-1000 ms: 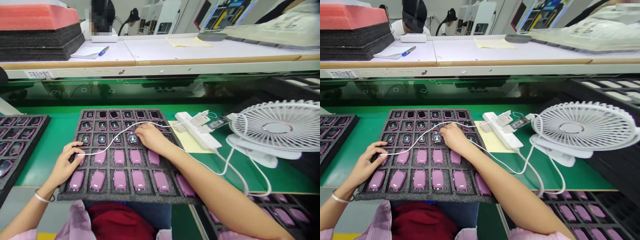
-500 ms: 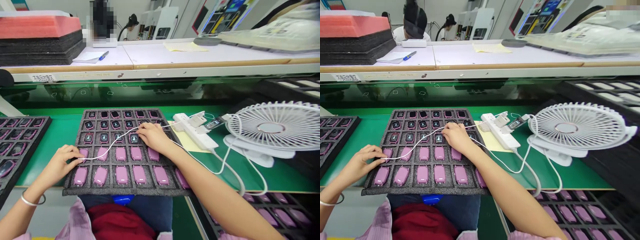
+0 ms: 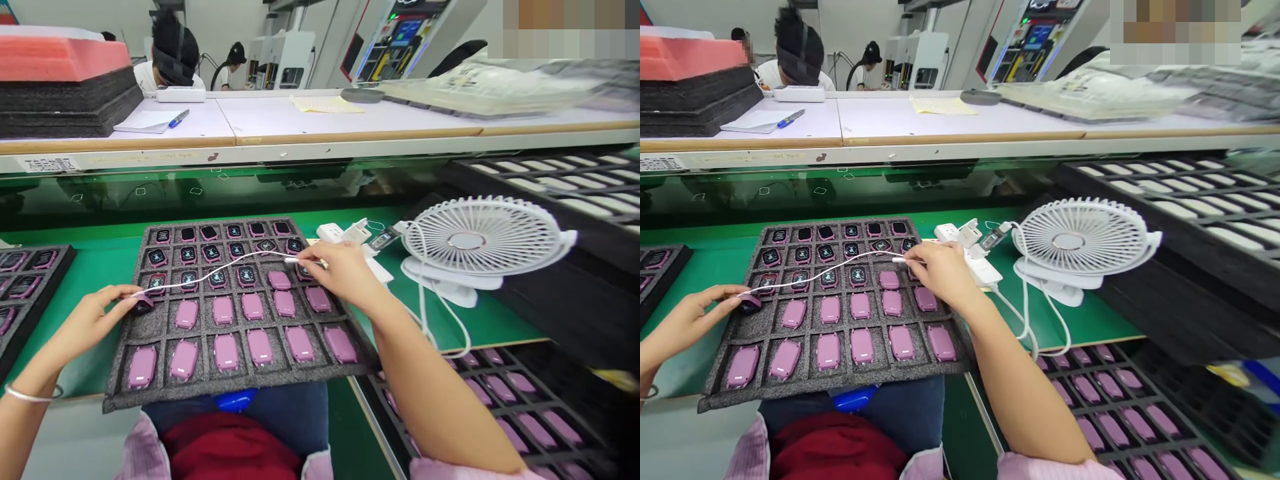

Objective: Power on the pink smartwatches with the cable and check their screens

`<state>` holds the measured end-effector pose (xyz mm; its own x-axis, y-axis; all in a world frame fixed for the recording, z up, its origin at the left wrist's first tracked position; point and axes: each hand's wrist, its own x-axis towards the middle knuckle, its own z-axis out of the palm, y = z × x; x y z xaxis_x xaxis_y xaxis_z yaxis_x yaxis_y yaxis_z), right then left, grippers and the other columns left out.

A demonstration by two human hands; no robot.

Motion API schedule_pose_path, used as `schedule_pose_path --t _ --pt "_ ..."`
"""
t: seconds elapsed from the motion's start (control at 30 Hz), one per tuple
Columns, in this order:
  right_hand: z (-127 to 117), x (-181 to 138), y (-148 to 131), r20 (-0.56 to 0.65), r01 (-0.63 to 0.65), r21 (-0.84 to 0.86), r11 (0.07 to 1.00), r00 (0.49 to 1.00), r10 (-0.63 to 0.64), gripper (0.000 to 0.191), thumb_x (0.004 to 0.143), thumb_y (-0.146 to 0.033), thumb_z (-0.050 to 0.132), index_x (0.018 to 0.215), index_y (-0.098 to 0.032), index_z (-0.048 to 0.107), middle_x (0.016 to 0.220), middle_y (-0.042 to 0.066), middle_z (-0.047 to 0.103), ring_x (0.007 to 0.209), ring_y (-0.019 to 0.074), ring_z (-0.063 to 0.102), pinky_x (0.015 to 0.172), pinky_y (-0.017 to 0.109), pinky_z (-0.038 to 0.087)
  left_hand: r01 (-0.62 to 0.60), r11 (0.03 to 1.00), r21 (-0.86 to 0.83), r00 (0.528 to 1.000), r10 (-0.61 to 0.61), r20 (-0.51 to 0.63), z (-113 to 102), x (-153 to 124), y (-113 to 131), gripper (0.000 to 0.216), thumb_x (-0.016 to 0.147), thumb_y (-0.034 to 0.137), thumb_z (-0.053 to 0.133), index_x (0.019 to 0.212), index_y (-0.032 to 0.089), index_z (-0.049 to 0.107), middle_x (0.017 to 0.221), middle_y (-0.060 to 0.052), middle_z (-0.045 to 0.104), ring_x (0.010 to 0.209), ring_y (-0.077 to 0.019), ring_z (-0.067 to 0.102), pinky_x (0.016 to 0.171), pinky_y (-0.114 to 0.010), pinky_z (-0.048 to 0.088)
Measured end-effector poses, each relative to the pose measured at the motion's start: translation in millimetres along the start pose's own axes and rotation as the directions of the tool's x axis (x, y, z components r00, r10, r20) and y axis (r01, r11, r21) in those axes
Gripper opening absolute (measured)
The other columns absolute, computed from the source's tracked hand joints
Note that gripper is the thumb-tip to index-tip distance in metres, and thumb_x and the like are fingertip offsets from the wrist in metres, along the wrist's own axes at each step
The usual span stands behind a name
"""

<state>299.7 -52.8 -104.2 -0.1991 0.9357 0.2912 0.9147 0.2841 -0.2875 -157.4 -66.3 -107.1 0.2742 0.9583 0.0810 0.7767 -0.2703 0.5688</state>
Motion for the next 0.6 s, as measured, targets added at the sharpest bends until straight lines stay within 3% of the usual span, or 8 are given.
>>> schedule_pose_path --t 0.13,0.3,0.43,0.6 --pt "-11 -43 26 0.037 0.095 0.012 0.995 0.995 -0.096 0.021 0.097 -0.027 0.052 0.091 -0.024 0.072 0.092 0.003 0.079 0.085 0.0221 0.072 0.085 0.039 0.037 0.013 1.0 -0.008 0.99 -0.012 0.144 3 0 -5 0.06 0.085 0.076 0.049 0.102 0.027 0.08 0.11 -0.008 0.08 0.104 -0.0319 0.072 0.093 -0.039 0.058" --pt "-6 -80 37 0.059 0.137 -0.026 0.99 0.989 -0.135 0.029 0.101 -0.033 0.047 0.087 -0.025 0.072 0.09 0.003 0.079 0.084 0.0209 0.072 0.085 0.039 0.039 0.023 0.997 0.068 0.969 -0.039 0.245 0 3 2 0.071 0.086 0.081 0.039 0.108 0.027 0.08 0.113 -0.006 0.078 0.109 -0.0321 0.069 0.099 -0.041 0.055" --pt "-3 -90 38 0.031 0.128 -0.039 0.991 0.991 -0.127 0.03 0.101 -0.034 0.045 0.089 -0.024 0.071 0.089 0.006 0.079 0.085 0.0226 0.073 0.088 0.042 0.04 -0.017 0.995 0.094 0.948 -0.014 0.318 -4 7 13 0.072 0.091 0.077 0.031 0.106 0.026 0.078 0.111 -0.005 0.078 0.106 -0.0293 0.068 0.1 -0.039 0.052" --pt "-4 -84 55 0.056 0.063 0.019 0.998 0.996 -0.064 0.03 0.098 -0.038 0.044 0.091 -0.025 0.07 0.091 0.008 0.078 0.084 0.0263 0.073 0.08 0.041 0.047 -0.019 0.989 0.144 0.927 -0.036 0.374 -4 11 20 0.07 0.095 0.07 0.025 0.099 0.022 0.075 0.108 -0.007 0.077 0.101 -0.0271 0.068 0.099 -0.039 0.05"
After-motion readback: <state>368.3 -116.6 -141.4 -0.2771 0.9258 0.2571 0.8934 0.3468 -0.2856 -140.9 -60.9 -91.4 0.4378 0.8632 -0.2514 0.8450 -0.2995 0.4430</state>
